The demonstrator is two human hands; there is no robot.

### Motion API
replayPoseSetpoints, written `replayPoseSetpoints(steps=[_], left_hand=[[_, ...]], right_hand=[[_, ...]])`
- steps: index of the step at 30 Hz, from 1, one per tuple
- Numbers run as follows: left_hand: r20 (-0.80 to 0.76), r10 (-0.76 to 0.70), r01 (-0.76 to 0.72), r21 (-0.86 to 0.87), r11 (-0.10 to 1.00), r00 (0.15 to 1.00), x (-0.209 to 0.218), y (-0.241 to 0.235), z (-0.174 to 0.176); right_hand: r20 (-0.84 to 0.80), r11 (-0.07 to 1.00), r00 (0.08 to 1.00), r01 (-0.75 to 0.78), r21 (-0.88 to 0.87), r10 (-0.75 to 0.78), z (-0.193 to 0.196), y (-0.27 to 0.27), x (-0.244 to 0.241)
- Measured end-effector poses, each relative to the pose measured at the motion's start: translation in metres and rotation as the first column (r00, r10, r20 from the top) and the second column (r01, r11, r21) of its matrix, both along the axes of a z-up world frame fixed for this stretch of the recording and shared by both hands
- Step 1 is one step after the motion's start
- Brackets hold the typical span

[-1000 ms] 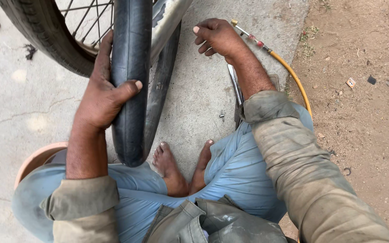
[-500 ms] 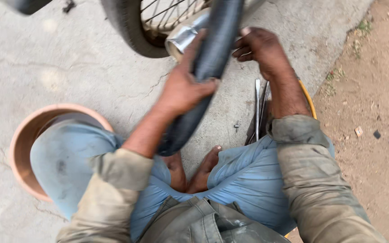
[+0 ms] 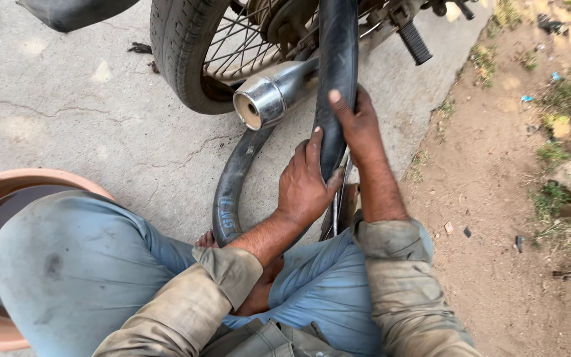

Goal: The person removes the inner tube from a motorcycle tire using a wrench and tire levers. They then use a screwdriver to remove a valve stem, inflate the tube with a hose, and inspect the tube for damage by running their hands along its surface.

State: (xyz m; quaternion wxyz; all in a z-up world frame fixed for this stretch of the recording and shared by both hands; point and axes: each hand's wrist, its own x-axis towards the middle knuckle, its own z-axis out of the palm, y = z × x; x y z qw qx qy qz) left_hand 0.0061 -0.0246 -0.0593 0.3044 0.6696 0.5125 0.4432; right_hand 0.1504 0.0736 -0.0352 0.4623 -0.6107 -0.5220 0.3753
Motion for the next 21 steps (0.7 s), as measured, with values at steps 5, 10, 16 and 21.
replayPoseSetpoints(steps=[5,10,16,21], left_hand=[[0.075,-0.013,0.013,-0.007,1.000,0.997,0.003,-0.003,0.008],[0.460,-0.046,0.314,-0.527,0.790,0.887,-0.002,0.035,0.022],[0.907,-0.012,0.838,-0.385,0.388,0.422,0.001,0.076,-0.001],[0.787,-0.084,0.717,-0.506,0.480,0.612,0.005,0.072,-0.004]], right_hand=[[-0.282,0.998,0.959,-0.034,-0.049,0.019,-0.002,-0.002,0.006],[-0.498,0.990,0.865,-0.115,-0.075,0.063,-0.011,0.003,0.027],[-0.527,0.982,0.843,-0.174,-0.076,0.108,-0.021,0.007,0.028],[-0.523,0.969,0.843,-0.218,-0.114,0.128,0.001,-0.002,0.021]])
